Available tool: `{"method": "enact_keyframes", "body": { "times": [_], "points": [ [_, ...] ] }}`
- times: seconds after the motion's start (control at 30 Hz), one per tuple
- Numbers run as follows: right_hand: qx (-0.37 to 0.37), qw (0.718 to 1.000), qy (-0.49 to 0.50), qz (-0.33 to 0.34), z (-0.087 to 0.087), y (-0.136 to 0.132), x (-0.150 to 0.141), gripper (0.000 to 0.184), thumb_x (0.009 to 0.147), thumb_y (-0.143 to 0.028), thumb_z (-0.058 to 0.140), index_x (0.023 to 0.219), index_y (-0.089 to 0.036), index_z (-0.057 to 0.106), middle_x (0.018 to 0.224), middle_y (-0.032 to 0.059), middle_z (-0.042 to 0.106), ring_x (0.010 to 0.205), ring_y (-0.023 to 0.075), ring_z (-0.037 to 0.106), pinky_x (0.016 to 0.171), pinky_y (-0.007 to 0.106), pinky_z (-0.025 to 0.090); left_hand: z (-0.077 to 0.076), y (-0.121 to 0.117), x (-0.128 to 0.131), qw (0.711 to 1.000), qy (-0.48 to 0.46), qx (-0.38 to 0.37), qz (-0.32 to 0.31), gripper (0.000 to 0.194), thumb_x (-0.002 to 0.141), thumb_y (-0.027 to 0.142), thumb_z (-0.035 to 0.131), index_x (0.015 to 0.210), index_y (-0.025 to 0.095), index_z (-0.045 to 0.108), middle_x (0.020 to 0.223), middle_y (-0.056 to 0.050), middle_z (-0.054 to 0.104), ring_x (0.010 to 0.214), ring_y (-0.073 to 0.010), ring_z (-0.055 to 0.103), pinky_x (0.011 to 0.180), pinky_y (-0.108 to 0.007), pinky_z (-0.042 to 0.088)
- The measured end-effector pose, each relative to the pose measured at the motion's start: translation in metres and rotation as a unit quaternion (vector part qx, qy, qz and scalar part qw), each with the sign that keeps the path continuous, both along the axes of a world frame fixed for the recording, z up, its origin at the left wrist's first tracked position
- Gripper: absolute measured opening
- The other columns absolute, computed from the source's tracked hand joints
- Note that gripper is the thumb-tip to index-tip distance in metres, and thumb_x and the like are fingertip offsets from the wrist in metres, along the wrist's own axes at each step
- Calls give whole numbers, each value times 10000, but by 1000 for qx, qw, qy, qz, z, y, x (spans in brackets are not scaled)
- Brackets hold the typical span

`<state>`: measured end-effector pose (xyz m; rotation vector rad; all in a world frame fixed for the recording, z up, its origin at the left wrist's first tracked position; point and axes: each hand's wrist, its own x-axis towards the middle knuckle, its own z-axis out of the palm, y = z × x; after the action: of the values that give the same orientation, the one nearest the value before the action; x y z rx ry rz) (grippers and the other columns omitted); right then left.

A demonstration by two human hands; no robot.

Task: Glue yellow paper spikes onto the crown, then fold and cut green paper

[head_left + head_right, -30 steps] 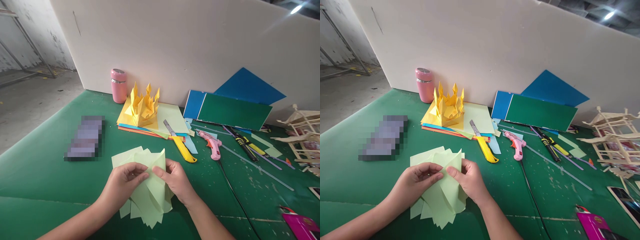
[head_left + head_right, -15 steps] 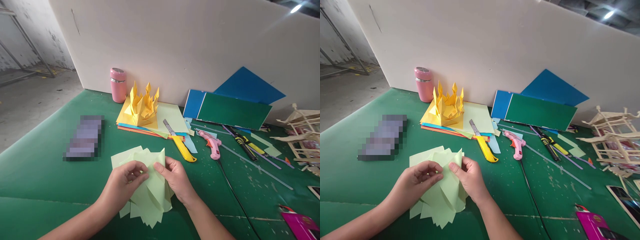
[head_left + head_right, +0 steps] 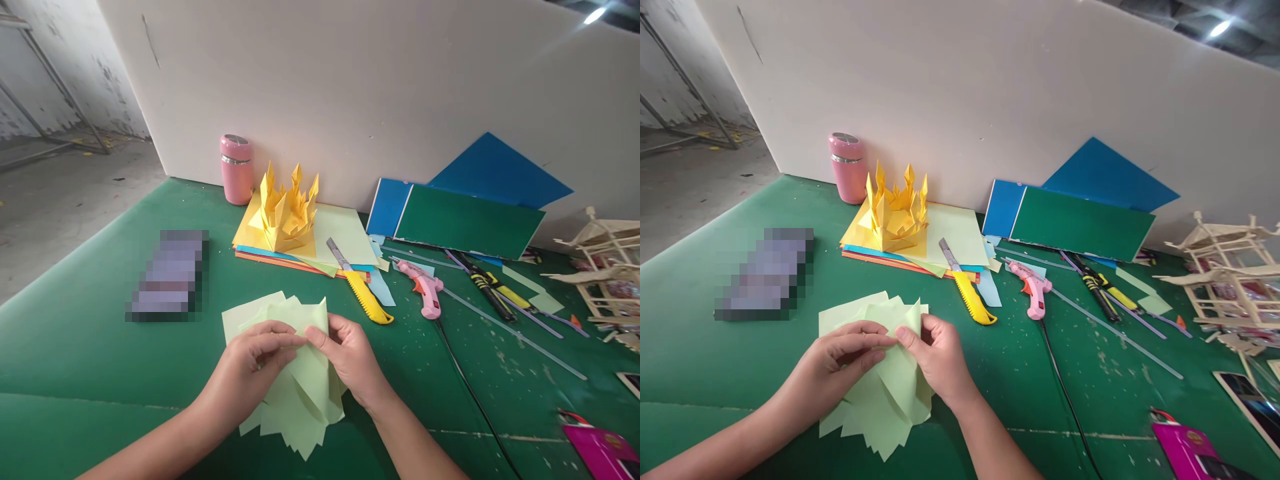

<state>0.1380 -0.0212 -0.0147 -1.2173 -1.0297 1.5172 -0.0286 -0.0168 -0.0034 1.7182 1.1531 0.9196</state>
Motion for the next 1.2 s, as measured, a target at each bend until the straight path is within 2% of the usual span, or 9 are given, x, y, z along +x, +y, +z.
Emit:
{"method": "enact_keyframes", "body": {
  "times": [0.2, 0.37, 0.5, 0.73, 1.07, 1.2],
  "points": [
    [15, 999, -5, -27, -2, 2, 1, 391, 689, -538, 715, 642, -182, 560, 607, -31, 521, 576, 115, 455, 543, 239, 374, -7, -2, -1, 999, 17, 34, -16, 251, 815, 202, 512, 926, 249, 732, 902, -50, 676, 752, -167, 642, 568, -230, 510],
    [13, 999, 10, -34, -1, 2, 2, 394, 699, -549, 703, 677, -182, 560, 612, -38, 502, 591, 112, 442, 560, 236, 379, -7, -3, -2, 998, 16, 46, -39, 281, 831, 162, 478, 969, 245, 709, 910, -48, 656, 761, -157, 637, 560, -223, 507],
    [-1, 999, 24, -39, -2, 1, 3, 415, 701, -548, 702, 633, -191, 502, 571, -55, 440, 555, 99, 393, 525, 226, 345, -5, -3, -2, 998, 8, 43, -46, 291, 831, 147, 470, 971, 242, 706, 925, -48, 655, 800, -158, 643, 597, -222, 523],
    [-14, 998, 42, -43, -3, 1, 4, 432, 683, -526, 728, 615, -195, 459, 562, -64, 433, 536, 88, 371, 513, 219, 329, -7, -3, -3, 998, 14, 26, -51, 299, 815, 159, 482, 992, 238, 711, 952, -49, 686, 809, -161, 660, 619, -221, 537],
    [-27, 996, 63, -58, 0, 2, 2, 404, 650, -506, 759, 633, -191, 507, 577, -56, 480, 546, 93, 405, 528, 222, 350, -6, -3, -3, 997, 41, 24, -57, 311, 823, 166, 475, 1001, 251, 715, 1019, -43, 706, 870, -175, 672, 665, -225, 553],
    [-34, 994, 77, -70, 1, 1, 2, 410, 653, -526, 748, 627, -188, 518, 546, -66, 445, 512, 80, 357, 491, 212, 310, -3, -4, -2, 997, 43, 22, -67, 318, 824, 153, 457, 994, 237, 712, 1022, -50, 702, 875, -173, 671, 671, -221, 552]
  ]
}}
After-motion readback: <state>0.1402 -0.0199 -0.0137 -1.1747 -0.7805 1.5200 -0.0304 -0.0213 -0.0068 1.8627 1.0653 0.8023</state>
